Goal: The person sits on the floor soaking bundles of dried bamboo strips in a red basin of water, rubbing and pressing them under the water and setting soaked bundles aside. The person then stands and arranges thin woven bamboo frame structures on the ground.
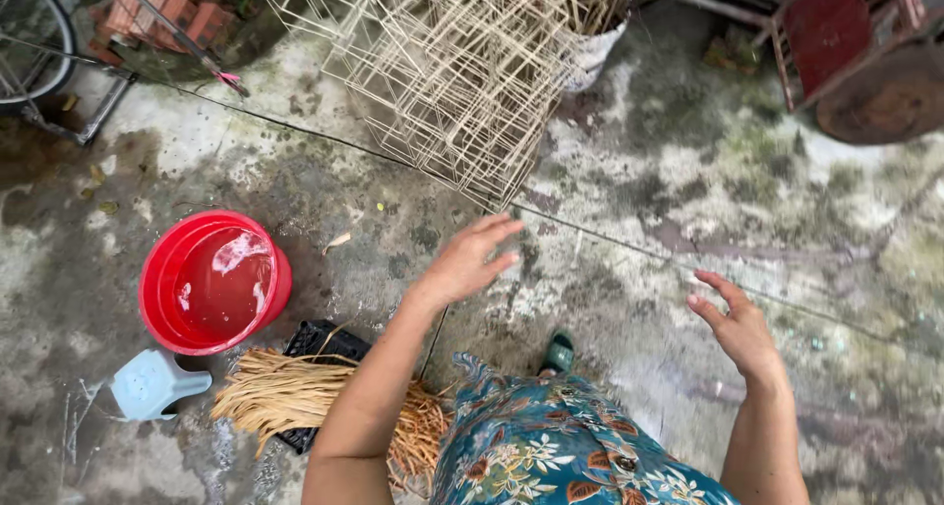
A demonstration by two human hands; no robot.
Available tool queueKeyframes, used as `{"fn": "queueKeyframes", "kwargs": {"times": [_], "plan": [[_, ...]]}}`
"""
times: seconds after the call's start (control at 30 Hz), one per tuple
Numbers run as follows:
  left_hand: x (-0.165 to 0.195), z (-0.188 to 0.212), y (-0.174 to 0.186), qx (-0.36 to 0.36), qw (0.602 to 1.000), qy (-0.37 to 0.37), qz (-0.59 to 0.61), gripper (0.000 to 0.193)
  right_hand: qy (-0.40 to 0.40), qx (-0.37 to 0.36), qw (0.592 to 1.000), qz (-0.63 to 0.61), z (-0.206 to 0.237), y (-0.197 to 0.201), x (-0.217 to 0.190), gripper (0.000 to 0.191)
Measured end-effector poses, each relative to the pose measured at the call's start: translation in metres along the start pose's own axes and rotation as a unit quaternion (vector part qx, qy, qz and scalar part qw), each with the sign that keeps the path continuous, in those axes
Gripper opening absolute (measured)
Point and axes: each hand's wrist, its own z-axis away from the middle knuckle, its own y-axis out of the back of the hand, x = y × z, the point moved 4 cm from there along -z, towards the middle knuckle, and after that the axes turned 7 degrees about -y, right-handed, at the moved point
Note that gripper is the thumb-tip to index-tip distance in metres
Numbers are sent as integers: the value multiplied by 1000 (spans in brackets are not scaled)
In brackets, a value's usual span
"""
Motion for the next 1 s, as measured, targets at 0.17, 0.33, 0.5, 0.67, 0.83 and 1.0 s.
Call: {"fn": "queueKeyframes", "kwargs": {"times": [0.17,0.33,0.5,0.67,0.83,1.0], "plan": [[10,-38,76,160,987,-4,-14,45,23,-24,999,17,-80,28,-23,56],[17,-89,151,232,963,-50,-131,42,-6,-46,998,33,-136,31,-50,57],[-9,-172,218,246,948,-73,-189,35,51,-82,995,-9,-183,20,-99,55],[-78,-273,279,261,928,-66,-259,35,4,-70,997,-38,-236,24,-145,53],[-164,-347,349,307,886,14,-347,51,44,-72,990,-112,-298,14,-231,51],[-233,-375,363,189,910,155,-334,50,119,-107,968,-192,-334,-30,-322,50]]}}
